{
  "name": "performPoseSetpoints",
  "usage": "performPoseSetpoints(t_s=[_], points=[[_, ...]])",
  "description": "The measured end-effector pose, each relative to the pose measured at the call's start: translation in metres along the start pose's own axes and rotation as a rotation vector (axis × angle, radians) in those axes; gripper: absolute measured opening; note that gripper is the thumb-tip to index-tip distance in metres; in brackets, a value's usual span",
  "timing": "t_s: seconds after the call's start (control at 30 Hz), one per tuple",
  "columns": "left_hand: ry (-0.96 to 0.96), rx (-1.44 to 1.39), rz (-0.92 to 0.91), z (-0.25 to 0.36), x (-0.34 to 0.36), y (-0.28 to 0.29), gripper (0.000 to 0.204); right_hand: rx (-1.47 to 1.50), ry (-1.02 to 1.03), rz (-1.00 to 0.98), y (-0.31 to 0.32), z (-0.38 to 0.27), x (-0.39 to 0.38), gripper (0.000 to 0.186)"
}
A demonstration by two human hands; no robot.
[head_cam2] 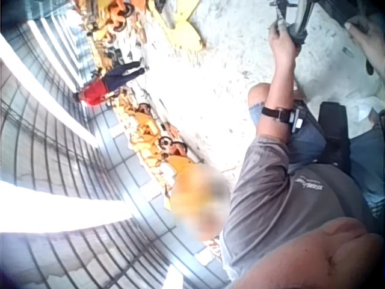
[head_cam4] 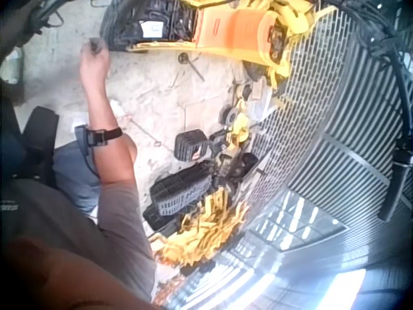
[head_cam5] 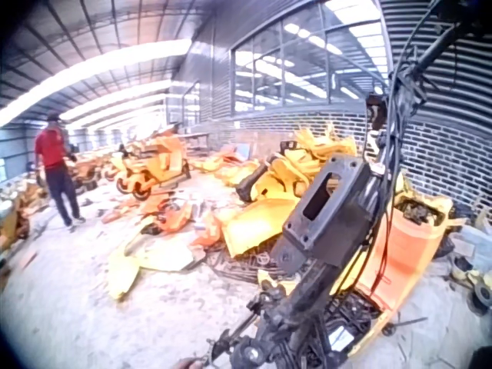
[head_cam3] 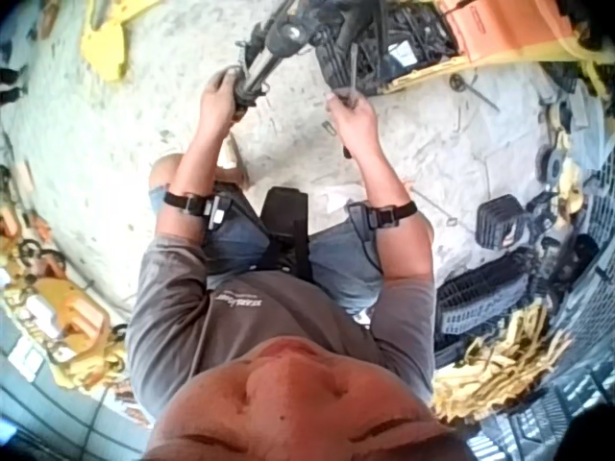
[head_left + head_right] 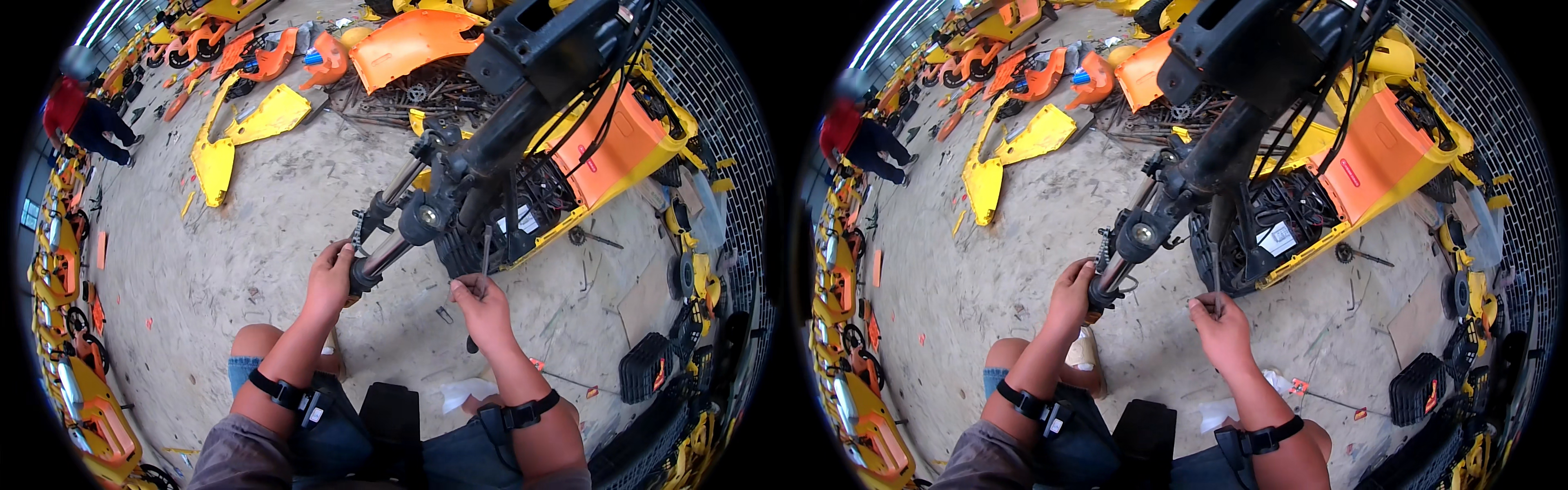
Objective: The person uses a screwdriver to tighten components on a scooter front fork and handles wires and a small chain by hand while surrounded by plastic panels on the workshop floor.
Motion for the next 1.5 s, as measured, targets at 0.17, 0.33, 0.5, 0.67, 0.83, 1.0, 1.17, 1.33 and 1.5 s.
performPoseSetpoints(t_s=[0.17,0.33,0.5,0.67,0.83,1.0,1.17,1.33,1.5], points=[[0.16,-0.137,0.046,0.011,-0.008,-0.013,0.031,-0.081,0.061,0.006,0.003,0.007,0.002,0.019],[0.166,-0.182,0.089,0.007,-0.006,-0.017,0.028,-0.08,0.074,-0.01,-0.003,0.006,0.005,0.019],[0.179,-0.188,0.029,0.008,-0.003,-0.014,0.03,-0.103,0.061,-0.023,-0.006,0.003,0.003,0.019],[0.156,-0.156,0.054,0.0,0.0,-0.014,0.032,-0.107,0.09,0.001,-0.009,0.005,0.004,0.027],[0.187,-0.199,0.064,0.009,-0.007,-0.017,0.032,-0.142,0.076,-0.014,-0.009,0.001,0.004,0.02],[0.145,-0.172,0.129,0.0,-0.015,-0.019,0.033,-0.114,0.047,-0.022,-0.006,0.002,-0.001,0.021],[0.069,-0.098,0.171,-0.009,-0.035,-0.031,0.037,-0.081,0.031,0.028,0.006,0.016,-0.003,0.023],[0.024,-0.224,-0.019,-0.019,-0.054,-0.037,0.037,-0.047,0.006,0.04,0.009,0.012,-0.007,0.022],[0.019,-0.255,-0.061,-0.023,-0.056,-0.043,0.038,-0.049,-0.038,0.035,0.007,0.007,-0.005,0.022]])
Point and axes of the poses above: each hand's wrist, its own x-axis towards the middle knuckle, its own y-axis out of the back of the hand, z = x × y, the point moved 2 cm from there along x, towards the middle knuckle, and after that the axes turned 2 degrees about -z, right-handed, at the moved point
